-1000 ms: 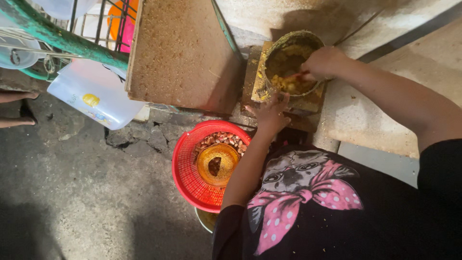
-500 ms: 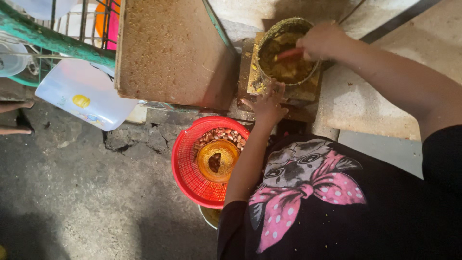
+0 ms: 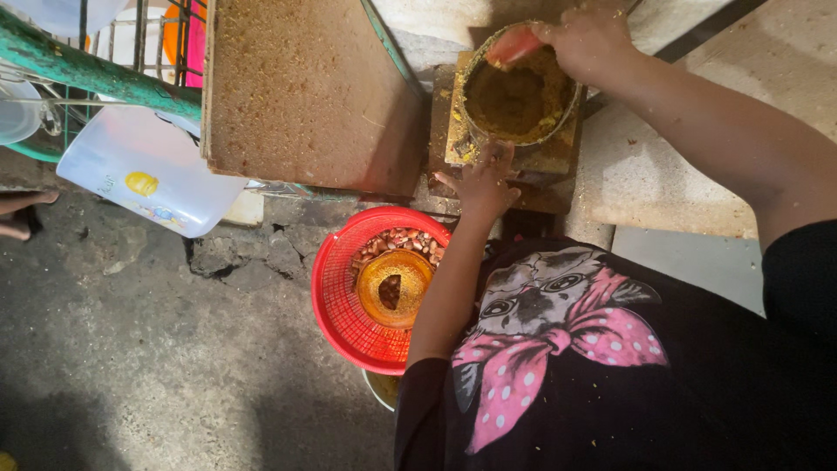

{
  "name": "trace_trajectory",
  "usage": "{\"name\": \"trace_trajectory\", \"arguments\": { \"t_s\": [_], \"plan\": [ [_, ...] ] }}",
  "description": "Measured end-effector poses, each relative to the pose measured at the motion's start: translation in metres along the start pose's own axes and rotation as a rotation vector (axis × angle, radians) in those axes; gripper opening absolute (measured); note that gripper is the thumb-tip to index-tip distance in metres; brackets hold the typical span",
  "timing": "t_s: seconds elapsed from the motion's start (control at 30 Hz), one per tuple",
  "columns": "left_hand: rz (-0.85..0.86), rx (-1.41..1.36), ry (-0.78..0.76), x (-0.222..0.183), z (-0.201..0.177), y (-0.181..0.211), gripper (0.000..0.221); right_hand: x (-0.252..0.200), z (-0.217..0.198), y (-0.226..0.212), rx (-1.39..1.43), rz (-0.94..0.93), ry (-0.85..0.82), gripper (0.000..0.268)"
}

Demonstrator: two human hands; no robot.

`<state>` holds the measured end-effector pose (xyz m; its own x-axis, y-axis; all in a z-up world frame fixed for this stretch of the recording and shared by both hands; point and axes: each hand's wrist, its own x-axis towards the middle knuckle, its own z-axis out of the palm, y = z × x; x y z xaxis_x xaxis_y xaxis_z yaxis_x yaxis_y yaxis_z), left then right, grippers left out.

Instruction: The person transfers chopped nuts from a red basket into a yellow bowl and grinds them by hand. They then use a red spatula to scrape the ground mixture into a metal container and mix it with a yellow powder.

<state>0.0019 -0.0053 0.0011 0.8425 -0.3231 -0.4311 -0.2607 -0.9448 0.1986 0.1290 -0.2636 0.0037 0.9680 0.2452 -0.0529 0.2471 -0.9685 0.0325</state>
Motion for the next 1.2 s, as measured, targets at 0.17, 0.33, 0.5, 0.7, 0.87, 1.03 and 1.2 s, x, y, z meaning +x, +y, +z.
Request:
{"name": "trace_trajectory", "arguments": {
  "t_s": [0.17, 0.33, 0.5, 0.7, 0.87, 1.03, 1.2],
  "plan": [
    [-0.021, 0.007, -0.062, 0.001, -0.009, 0.003, 0.098, 0.008, 0.004, 0.000, 0.060, 0.064, -0.049, 0.046],
    [-0.031, -0.047, -0.041, -0.006, -0.014, 0.004, 0.098, 0.014, -0.010, -0.022, -0.092, 0.054, -0.058, 0.048],
    [-0.029, -0.064, -0.059, -0.004, -0.016, 0.005, 0.097, 0.008, -0.010, -0.037, -0.233, 0.018, -0.203, 0.048],
    [0.000, -0.048, 0.009, -0.007, -0.012, 0.004, 0.097, 0.011, 0.044, -0.012, -0.307, -0.054, 0.038, 0.041],
    [-0.011, -0.052, -0.012, -0.005, -0.012, 0.001, 0.095, 0.005, 0.079, -0.006, -0.258, 0.057, -0.271, 0.022],
    [-0.009, -0.033, -0.005, -0.004, -0.011, 0.003, 0.097, -0.025, 0.076, -0.012, -0.006, 0.001, -0.504, 0.021],
    [0.017, -0.026, 0.013, -0.003, -0.012, 0.004, 0.094, -0.015, 0.117, -0.024, 0.272, 0.085, -0.817, 0.025]
  ]
}}
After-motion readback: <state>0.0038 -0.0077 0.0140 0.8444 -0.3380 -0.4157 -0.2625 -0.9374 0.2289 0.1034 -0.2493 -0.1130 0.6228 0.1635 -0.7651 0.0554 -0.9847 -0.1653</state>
